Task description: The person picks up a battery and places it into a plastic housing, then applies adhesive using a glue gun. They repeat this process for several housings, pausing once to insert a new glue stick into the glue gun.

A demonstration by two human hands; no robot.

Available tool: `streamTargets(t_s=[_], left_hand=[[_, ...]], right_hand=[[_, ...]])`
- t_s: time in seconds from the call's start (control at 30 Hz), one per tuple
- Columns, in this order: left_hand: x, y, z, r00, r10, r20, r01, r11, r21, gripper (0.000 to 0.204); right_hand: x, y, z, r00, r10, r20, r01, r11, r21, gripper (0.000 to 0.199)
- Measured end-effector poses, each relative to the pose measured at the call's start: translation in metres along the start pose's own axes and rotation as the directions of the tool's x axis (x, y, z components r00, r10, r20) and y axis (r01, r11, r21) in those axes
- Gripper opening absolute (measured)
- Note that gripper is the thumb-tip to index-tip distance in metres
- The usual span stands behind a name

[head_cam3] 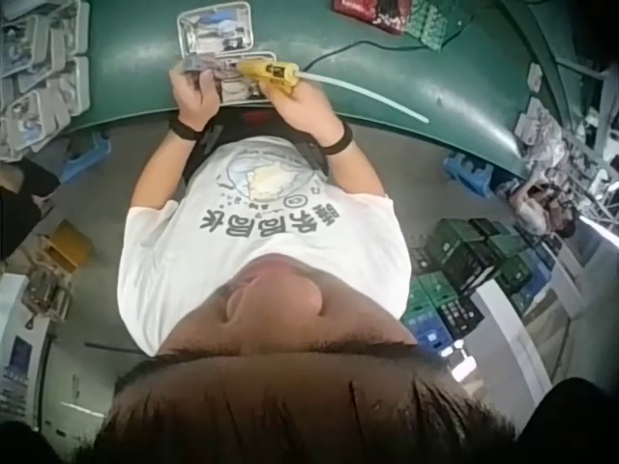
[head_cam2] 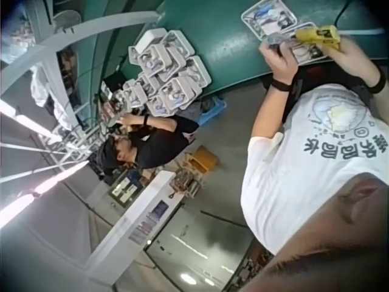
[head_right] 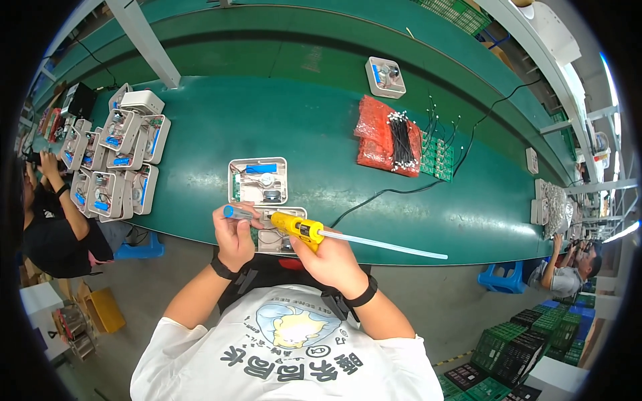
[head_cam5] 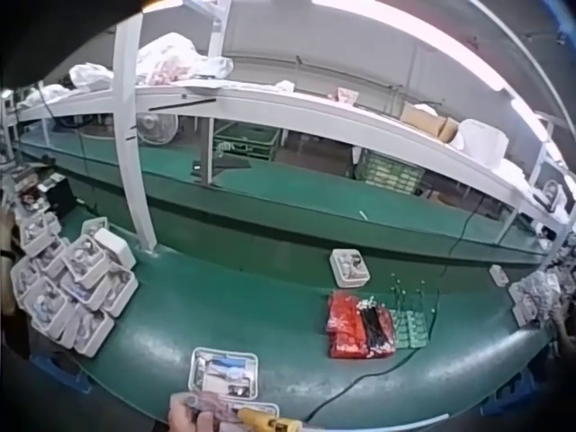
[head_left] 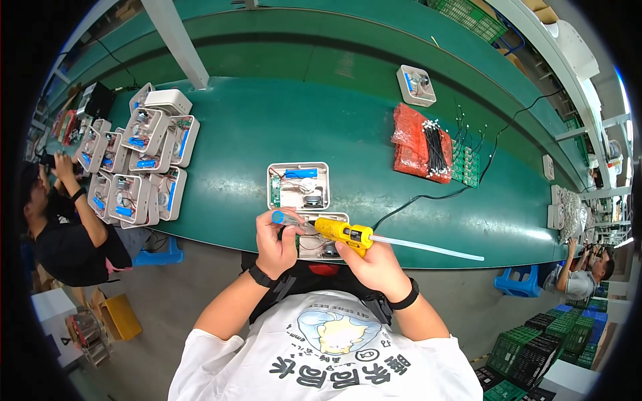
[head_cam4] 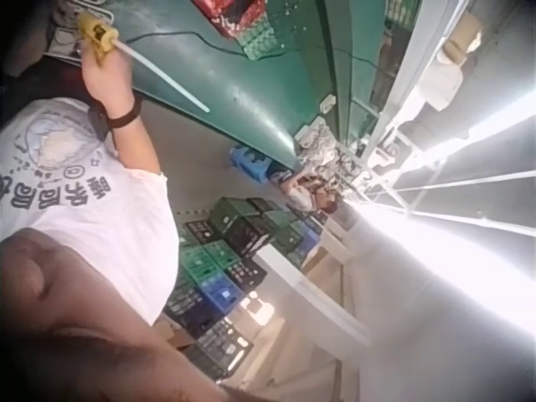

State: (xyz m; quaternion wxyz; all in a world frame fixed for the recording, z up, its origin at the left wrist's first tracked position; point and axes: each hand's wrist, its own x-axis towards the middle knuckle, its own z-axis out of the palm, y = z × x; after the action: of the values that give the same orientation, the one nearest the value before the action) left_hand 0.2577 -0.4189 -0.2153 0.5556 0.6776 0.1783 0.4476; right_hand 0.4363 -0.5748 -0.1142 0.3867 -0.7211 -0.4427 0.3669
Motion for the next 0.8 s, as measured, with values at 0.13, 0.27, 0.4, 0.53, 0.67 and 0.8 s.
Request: streamTargets(t_s=[0.13,0.27,0.4,0.53,0.67,0.8], left_hand=[[-0.001,-0.004,-0.003,1.0,0.024,0.005,-0.025,0.999,0.03,0.035],[0.002,0.002,-0.001,1.0,0.014,-0.011,-0.014,1.0,0.014,0.033],[0.002,-0.002,-0.003,0.999,0.033,-0.017,-0.032,0.998,0.051,0.032],[0.02,0.024,-0.005,0.997,0.054,0.056,-0.066,0.969,0.237,0.029],[0.032,0.031,-0.005,0.981,0.12,0.154,-0.173,0.9,0.4,0.022],[0.034,0.035,-0.004,0.979,0.094,0.179,-0.166,0.879,0.447,0.022]], right_hand=[[0.007,-0.011,0.006,0.999,0.005,-0.036,-0.007,0.999,-0.054,0.03],[0.007,-0.014,0.003,0.998,0.065,0.016,-0.062,0.991,-0.121,0.031],[-0.004,-0.007,-0.002,0.993,0.115,0.011,-0.116,0.987,0.116,0.032],[-0.021,-0.006,-0.017,0.964,0.255,-0.078,-0.235,0.952,0.198,0.032],[-0.032,0.011,-0.022,0.961,0.222,-0.163,-0.208,0.973,0.097,0.031],[-0.03,0.017,-0.014,0.969,0.096,-0.226,-0.087,0.995,0.048,0.031]])
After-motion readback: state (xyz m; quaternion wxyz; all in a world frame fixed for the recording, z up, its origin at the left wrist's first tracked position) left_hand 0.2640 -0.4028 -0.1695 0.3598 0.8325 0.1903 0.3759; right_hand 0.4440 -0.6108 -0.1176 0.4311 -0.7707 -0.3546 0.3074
